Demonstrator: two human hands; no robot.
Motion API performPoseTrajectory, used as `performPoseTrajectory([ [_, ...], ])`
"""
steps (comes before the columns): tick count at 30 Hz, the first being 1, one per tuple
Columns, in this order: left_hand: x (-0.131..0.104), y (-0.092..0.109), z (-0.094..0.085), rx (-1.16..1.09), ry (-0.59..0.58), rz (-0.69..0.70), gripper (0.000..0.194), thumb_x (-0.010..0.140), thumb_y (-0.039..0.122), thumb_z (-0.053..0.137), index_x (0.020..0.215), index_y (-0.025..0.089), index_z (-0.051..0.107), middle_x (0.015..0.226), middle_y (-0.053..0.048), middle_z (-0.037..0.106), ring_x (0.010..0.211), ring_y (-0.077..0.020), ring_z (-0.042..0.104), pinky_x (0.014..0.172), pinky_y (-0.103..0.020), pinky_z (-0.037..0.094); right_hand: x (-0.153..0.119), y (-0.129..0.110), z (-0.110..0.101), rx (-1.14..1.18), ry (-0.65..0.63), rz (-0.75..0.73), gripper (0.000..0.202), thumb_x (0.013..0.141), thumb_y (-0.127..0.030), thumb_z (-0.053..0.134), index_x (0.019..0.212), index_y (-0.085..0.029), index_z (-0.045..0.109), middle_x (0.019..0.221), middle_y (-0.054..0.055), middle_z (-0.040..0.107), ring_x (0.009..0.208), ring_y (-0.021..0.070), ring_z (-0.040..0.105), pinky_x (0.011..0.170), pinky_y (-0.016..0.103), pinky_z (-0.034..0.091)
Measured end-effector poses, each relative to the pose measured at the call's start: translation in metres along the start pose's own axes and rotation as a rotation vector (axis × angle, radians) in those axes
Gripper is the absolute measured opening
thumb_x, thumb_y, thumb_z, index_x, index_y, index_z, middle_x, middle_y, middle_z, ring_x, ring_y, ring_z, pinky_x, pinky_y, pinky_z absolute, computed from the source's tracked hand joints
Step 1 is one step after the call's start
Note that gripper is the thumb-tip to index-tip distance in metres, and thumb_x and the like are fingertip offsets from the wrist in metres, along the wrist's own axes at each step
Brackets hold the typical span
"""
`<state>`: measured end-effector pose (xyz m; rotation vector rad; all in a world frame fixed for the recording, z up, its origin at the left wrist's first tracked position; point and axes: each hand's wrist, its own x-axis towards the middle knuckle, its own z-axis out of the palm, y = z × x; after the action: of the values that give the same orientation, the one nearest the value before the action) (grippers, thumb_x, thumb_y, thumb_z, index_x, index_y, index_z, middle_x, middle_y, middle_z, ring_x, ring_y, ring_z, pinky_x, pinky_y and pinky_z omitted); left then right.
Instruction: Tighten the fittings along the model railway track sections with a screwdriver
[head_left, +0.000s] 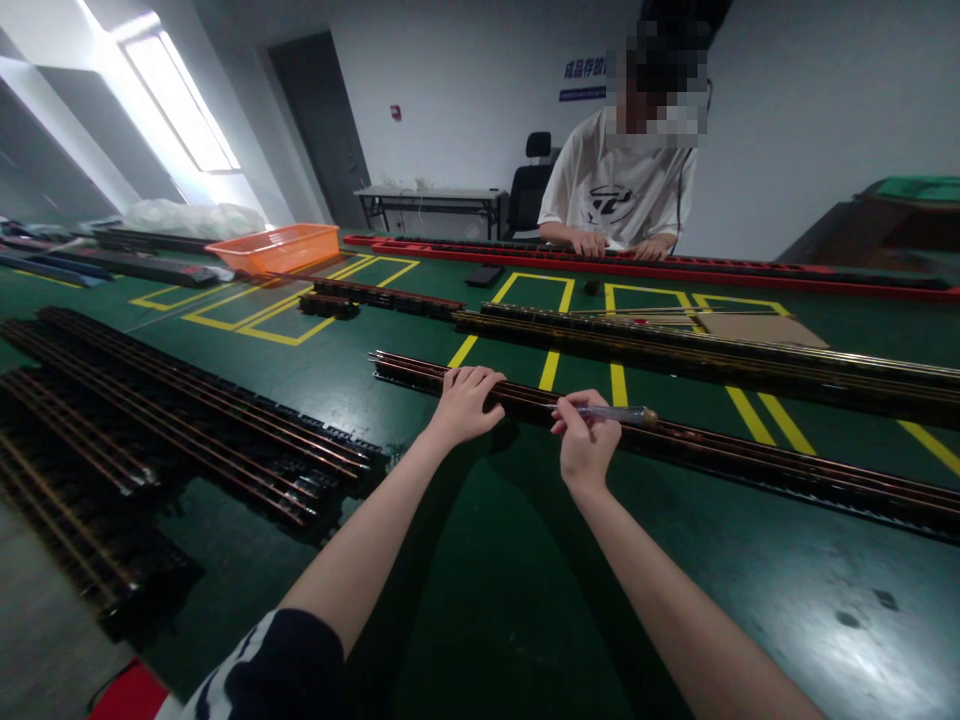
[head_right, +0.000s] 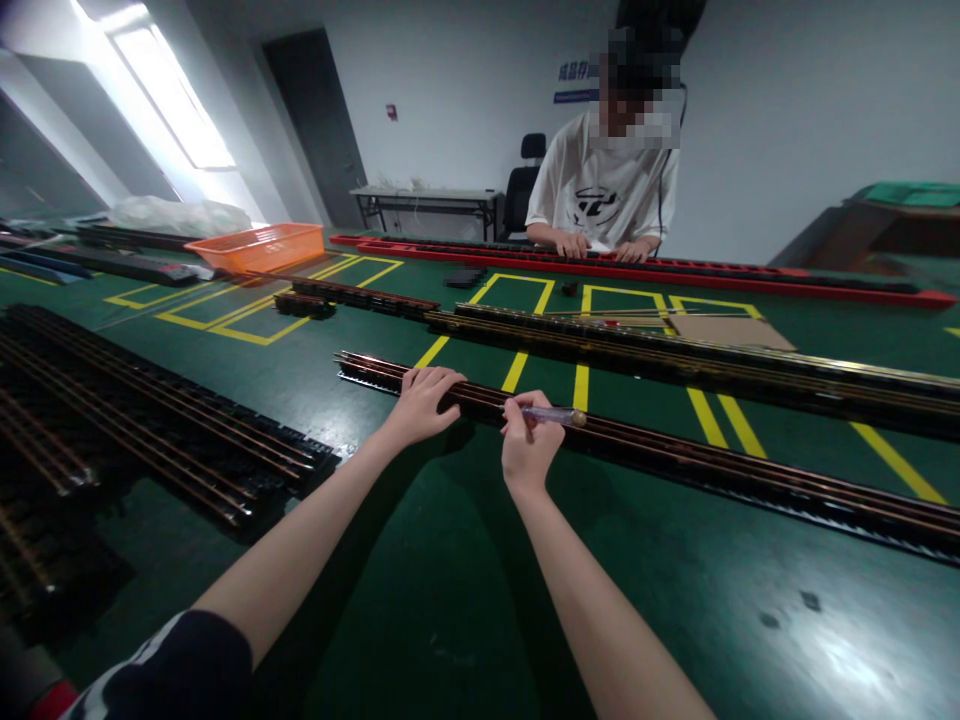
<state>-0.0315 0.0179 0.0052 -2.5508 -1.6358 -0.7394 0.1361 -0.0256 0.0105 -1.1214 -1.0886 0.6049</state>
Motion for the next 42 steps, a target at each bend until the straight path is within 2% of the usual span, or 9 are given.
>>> performPoseTrajectory([
  [8, -0.0003, 0.0002, 0.0032, 0.062, 0.029, 0.003, 0.036, 0.084, 0.04, 0.054, 0.115, 0.022, 0.058, 0.119, -0.006, 0.063, 0.114, -0.026, 0.052, 0.103, -0.044, 0.03, 0.0004, 0.0015, 0.0004, 0.012, 0.003, 0.017, 0.015, 0.076, -0.03, 0.057, 0.067, -0.019, 0.055, 0.057, -0.002, 0.057, 0.048, 0.0135, 0.053, 0.047, 0.026, 0.04],
  [18, -0.0001, 0.0019, 0.0038, 0.1, 0.041, 0.007, 0.035, 0.085, 0.04, 0.053, 0.115, 0.021, 0.057, 0.118, -0.007, 0.063, 0.112, -0.0263, 0.052, 0.101, -0.044, 0.033, 0.0001, 0.002, 0.0006, -0.012, -0.024, -0.037, 0.017, 0.076, -0.032, 0.057, 0.066, -0.019, 0.055, 0.056, -0.002, 0.056, 0.047, 0.014, 0.052, 0.046, 0.027, 0.041],
  [42, -0.0001, 0.0014, 0.0064, 0.115, 0.076, 0.01, 0.034, 0.085, 0.041, 0.055, 0.113, 0.022, 0.059, 0.117, -0.006, 0.065, 0.112, -0.0262, 0.054, 0.102, -0.044, 0.032, 0.0006, -0.0002, -0.0001, -0.023, -0.01, -0.035, 0.016, 0.076, -0.031, 0.056, 0.066, -0.019, 0.054, 0.055, -0.002, 0.056, 0.046, 0.0139, 0.053, 0.045, 0.026, 0.041],
])
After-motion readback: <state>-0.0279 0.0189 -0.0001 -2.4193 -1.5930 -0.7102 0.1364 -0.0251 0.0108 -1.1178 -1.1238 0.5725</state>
